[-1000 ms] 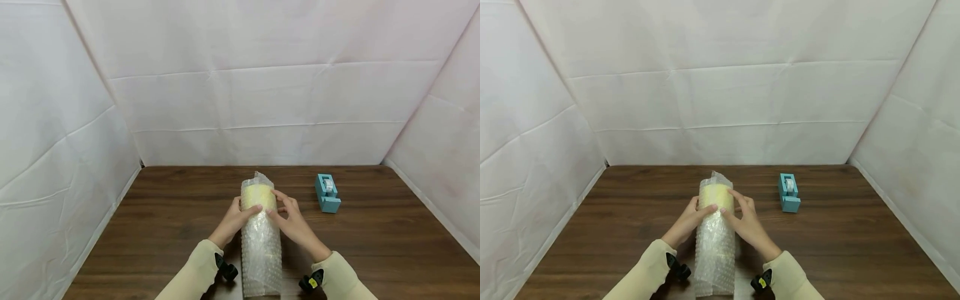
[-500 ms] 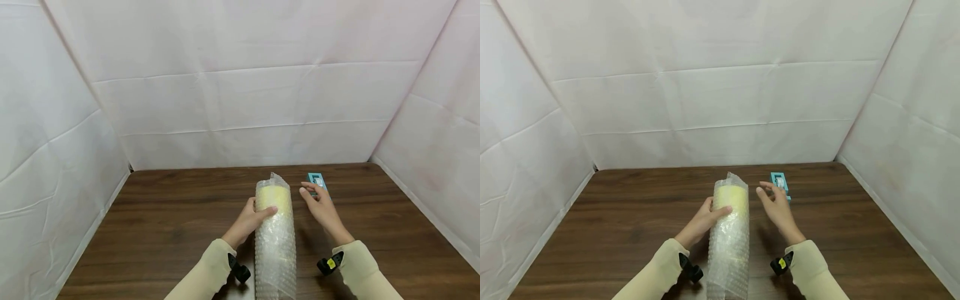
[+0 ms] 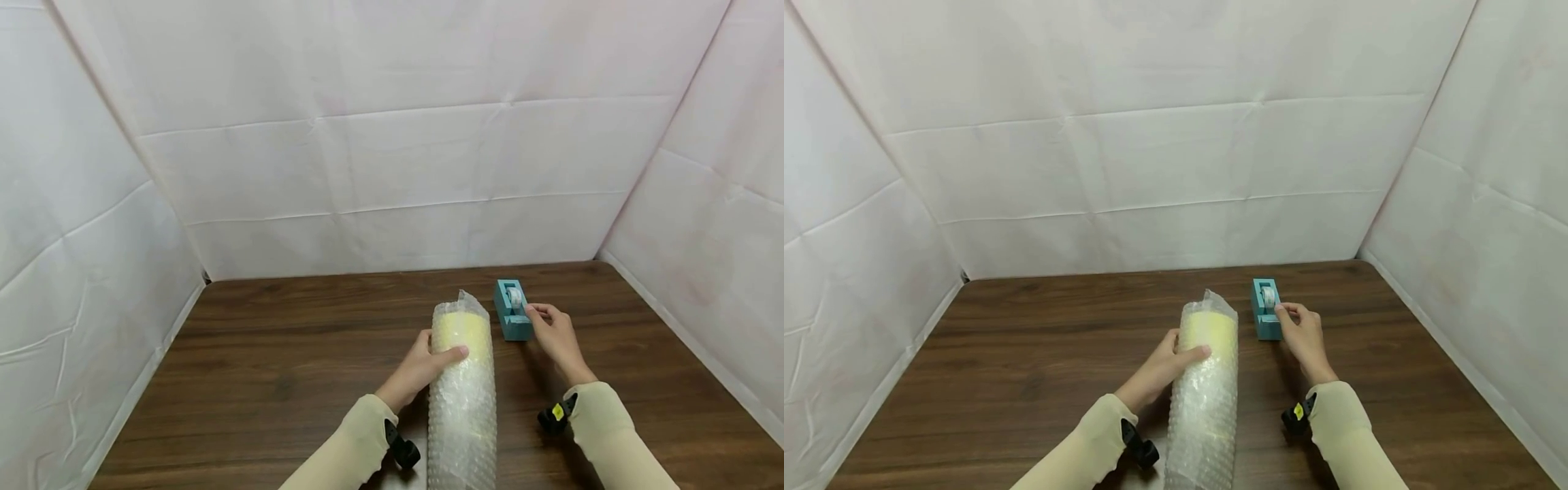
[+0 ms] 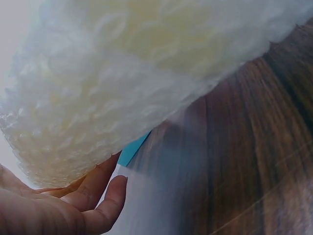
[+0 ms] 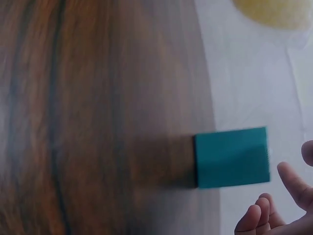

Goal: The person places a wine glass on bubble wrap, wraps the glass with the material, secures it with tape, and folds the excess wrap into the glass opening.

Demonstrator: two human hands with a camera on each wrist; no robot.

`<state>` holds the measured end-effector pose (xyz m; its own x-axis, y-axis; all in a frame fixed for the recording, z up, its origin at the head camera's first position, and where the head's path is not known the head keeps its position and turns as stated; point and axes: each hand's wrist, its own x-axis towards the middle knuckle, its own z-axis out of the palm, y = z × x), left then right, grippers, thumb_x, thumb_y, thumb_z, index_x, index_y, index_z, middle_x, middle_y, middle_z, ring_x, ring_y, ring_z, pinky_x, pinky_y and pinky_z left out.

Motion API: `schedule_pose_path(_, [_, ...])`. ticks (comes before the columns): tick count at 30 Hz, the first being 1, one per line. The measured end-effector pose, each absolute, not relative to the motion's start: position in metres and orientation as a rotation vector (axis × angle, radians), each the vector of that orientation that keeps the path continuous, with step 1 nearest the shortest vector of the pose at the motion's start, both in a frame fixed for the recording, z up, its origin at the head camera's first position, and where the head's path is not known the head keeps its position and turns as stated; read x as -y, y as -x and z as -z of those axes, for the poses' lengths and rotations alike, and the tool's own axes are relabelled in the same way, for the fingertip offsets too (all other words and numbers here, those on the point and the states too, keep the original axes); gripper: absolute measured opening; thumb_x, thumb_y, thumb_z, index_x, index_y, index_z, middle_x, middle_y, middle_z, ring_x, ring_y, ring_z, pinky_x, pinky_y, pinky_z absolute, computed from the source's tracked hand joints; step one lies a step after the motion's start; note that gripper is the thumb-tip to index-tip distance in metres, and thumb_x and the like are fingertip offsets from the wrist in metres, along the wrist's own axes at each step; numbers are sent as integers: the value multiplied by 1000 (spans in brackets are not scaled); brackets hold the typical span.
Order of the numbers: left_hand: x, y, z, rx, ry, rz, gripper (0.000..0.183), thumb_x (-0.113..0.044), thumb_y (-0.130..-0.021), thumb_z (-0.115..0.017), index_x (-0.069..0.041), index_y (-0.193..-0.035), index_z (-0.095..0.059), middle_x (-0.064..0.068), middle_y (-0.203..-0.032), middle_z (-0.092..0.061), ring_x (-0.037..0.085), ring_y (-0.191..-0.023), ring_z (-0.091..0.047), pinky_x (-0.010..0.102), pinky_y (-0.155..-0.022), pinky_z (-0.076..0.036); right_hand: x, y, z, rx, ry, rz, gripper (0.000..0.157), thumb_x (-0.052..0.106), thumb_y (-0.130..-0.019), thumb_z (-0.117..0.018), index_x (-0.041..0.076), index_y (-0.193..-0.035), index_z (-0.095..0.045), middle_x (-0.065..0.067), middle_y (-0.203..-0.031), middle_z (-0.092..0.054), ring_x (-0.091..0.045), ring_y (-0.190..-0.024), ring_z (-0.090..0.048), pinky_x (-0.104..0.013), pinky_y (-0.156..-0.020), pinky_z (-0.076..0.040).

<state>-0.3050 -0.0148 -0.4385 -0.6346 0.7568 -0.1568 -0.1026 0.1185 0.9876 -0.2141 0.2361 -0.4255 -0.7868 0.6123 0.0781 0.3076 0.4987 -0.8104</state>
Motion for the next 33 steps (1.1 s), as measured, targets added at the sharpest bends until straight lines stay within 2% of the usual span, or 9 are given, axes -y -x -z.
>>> schedule_pose_path(8, [16,302,443,-1692,-642,-1596,86,-56,-71,-68,-13,-134,-28,9,-115,-47,22,-89,-56,38,-72,-47,-244,216,434,2459,872,-1251,65,50,-94,-32,-2,-132,-40,-24,-131,-39,-36,-115,-38,-51,-90,-36])
schedule_pose_path(16, [16,299,445,-1701,-636,-1582,87,-56,-71,-68,-13,-135,-27,9,-115,-46,22,-88,-56,38,-72,-47,-245,216,437,2459,849,-1248,58,49,-93,-37,1,-123,-47,-20,-122,-45,-30,-103,-42,-38,-78,-38])
schedule_pose_path(30, [17,296,448,-1712,-632,-1560,86,-56,-72,-68,-12,-135,-28,10,-116,-46,22,-90,-56,40,-73,-47,-241,216,437,2427,874,-1285,56,47,-93,-40,0,-123,-47,-17,-117,-45,-27,-98,-40,-34,-75,-36])
schedule_pose_path(33, [18,295,449,-1718,-634,-1554,86,-56,-72,-67,-13,-135,-28,10,-118,-46,22,-92,-55,40,-75,-46,-239,216,436,2421,883,-1252,55,46,-93,-41,-1,-120,-49,-15,-110,-47,-25,-94,-42,-32,-71,-38])
